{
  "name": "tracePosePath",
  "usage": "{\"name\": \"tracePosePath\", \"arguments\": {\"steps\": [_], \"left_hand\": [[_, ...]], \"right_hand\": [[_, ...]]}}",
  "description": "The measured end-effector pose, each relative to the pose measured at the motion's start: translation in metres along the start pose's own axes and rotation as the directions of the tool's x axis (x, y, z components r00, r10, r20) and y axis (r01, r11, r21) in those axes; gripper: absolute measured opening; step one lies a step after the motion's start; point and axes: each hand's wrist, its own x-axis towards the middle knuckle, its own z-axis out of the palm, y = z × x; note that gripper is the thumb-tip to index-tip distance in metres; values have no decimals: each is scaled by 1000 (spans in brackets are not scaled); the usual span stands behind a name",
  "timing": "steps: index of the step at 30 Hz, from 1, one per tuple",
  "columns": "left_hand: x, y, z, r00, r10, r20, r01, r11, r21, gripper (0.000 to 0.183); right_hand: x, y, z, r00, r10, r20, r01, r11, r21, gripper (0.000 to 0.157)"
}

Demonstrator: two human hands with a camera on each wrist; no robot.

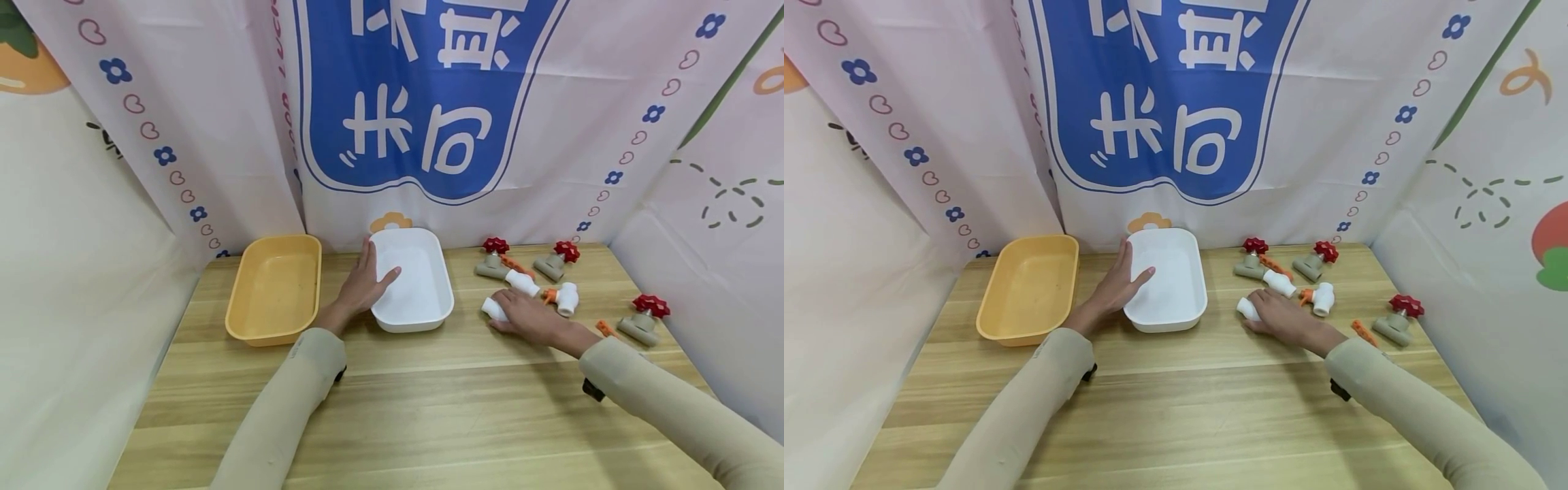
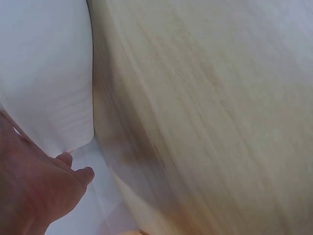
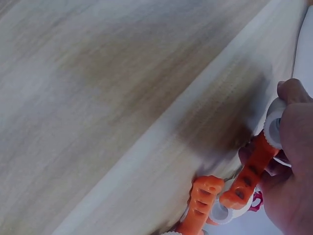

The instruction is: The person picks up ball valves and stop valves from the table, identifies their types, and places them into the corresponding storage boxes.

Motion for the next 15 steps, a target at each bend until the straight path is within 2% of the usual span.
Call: {"name": "tracePosePath", "arguments": {"steps": [4,15], "left_hand": [[-1,1,0,1000,-2,-5,2,1000,-5,105],[0,0,1,1000,-2,-5,2,1000,0,104]], "right_hand": [[1,-1,-2,1000,2,-3,-2,1000,-1,45],[5,-3,-12,1000,16,20,-17,1000,23,46]]}}
